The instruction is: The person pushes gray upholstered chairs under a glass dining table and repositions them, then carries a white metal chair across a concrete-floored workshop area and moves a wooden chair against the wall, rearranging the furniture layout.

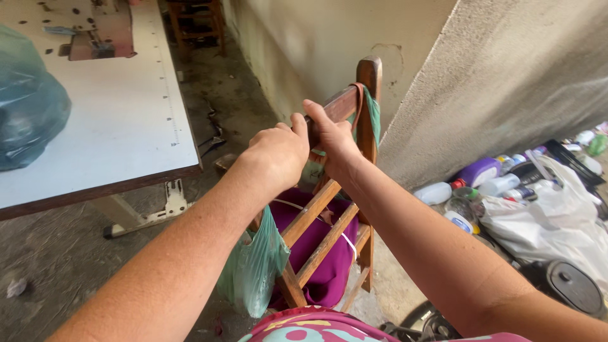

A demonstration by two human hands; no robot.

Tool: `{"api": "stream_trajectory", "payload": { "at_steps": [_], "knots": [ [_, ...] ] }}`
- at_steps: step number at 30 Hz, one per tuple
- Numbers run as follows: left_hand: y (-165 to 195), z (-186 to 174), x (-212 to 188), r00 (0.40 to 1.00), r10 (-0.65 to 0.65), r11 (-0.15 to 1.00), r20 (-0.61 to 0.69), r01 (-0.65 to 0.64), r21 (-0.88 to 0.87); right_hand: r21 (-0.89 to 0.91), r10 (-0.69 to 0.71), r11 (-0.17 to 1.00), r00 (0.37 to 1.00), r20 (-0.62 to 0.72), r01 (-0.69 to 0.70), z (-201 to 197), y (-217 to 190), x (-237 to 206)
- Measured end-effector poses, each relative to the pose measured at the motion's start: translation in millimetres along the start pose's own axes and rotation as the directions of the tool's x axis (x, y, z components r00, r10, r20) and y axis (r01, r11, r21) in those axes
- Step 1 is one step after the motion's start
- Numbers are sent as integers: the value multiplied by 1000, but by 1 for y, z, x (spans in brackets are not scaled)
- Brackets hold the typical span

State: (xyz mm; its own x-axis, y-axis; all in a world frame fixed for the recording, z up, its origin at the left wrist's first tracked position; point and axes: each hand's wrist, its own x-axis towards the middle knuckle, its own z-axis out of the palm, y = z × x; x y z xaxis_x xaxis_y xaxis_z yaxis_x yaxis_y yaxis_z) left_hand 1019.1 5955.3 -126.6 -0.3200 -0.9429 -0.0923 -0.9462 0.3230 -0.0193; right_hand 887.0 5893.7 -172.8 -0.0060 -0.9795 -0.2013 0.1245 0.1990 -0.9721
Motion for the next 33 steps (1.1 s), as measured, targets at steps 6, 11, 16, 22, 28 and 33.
{"api": "stream_trajectory", "payload": {
  "at_steps": [6,11,16,22,28,33],
  "knots": [
    [-10,-23,-5,992,82,982,99,-64,-180,532,43,843,996,81,-80,-35,18,39],
    [-19,-25,-30,801,490,379,344,160,-911,825,-126,562,981,149,-53,-57,34,43],
    [-5,25,-49,920,321,-241,227,311,-920,835,-98,549,991,96,-26,-60,35,35],
    [-47,29,-30,914,376,-288,152,271,-918,810,-38,581,990,133,-87,-29,28,59],
    [-114,2,-10,892,446,-234,76,199,-952,858,-50,513,998,30,0,22,7,94],
    [-164,3,22,863,505,-140,10,94,-986,861,-161,505,986,30,57,51,-4,118]
  ]
}}
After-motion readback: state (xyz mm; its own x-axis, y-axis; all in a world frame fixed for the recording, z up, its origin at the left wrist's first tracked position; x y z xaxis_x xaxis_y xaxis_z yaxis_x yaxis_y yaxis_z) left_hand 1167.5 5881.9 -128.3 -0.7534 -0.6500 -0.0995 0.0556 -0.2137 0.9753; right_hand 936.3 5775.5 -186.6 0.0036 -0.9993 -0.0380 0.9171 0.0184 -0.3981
